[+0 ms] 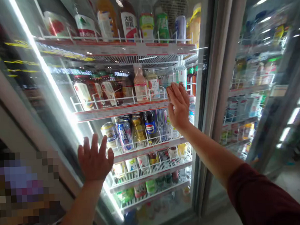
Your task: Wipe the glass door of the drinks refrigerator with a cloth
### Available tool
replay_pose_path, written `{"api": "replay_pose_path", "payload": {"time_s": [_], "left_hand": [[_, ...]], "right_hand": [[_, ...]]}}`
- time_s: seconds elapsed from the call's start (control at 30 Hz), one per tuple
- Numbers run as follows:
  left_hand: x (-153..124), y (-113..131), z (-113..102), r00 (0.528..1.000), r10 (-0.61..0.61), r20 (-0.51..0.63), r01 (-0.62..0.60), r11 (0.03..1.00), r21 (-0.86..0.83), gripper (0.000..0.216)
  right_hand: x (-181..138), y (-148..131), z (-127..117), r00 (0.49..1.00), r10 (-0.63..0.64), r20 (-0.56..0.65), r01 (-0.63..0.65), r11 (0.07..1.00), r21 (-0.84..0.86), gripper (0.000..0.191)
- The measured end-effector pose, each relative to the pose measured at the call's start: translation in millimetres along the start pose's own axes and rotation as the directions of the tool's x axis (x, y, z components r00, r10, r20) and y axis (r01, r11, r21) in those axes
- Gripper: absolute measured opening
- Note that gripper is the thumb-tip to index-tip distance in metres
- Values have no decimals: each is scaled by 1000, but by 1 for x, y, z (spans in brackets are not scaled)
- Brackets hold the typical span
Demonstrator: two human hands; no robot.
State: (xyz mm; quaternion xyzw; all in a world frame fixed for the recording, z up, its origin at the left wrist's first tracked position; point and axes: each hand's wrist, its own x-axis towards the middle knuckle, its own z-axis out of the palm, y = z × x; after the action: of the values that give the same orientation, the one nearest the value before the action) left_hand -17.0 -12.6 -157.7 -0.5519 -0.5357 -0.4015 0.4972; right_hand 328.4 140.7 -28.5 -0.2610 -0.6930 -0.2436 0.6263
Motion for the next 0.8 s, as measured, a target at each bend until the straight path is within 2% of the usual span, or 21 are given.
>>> {"api": "replay_pose_path", "payload": {"time_s": [0.07,0.13,0.2,0.27,0.33,0.4,0.43,0.5,0.57,0.6,0.63,0.67,0.73,0.8], "left_hand": [[0,-1,1,1000,-3,8,3,1000,25,74],[0,-1,1,1000,-22,13,22,999,23,70],[1,0,0,997,-65,30,65,998,2,64],[2,1,-1,993,-107,54,109,994,-27,61],[4,4,-2,989,-133,67,137,989,-64,61],[5,6,-3,988,-138,76,144,986,-88,62],[5,7,-3,987,-138,81,145,986,-85,62],[6,7,-3,986,-138,95,144,988,-60,62],[5,7,-3,987,-130,99,134,990,-37,61],[5,7,-3,988,-120,94,123,992,-30,61],[4,6,-3,991,-107,86,109,994,-24,61],[4,6,-3,992,-95,78,97,995,-16,61],[2,5,-3,992,-93,79,94,996,-7,60],[1,4,-4,988,-116,100,119,993,-24,61]], "right_hand": [[-24,-11,2,992,-91,88,88,995,37,83],[-49,-22,2,925,-305,225,286,951,115,82],[-60,-21,-2,880,-400,256,372,916,152,82],[-52,-5,-7,929,-325,175,309,944,113,81],[-39,14,-11,987,-154,33,153,987,54,80],[-38,24,-11,998,-21,-53,22,1000,13,78],[-44,23,-11,999,3,-53,-3,1000,6,79],[-66,13,-11,995,-86,56,84,996,37,82],[-85,2,-12,926,-302,224,278,951,132,85],[-88,1,-14,891,-370,262,335,927,169,86],[-87,4,-15,884,-386,263,349,920,178,86],[-82,10,-16,910,-344,231,314,936,157,85],[-68,28,-18,983,-153,105,146,986,77,82],[-61,40,-20,1000,-19,10,19,999,48,80]]}}
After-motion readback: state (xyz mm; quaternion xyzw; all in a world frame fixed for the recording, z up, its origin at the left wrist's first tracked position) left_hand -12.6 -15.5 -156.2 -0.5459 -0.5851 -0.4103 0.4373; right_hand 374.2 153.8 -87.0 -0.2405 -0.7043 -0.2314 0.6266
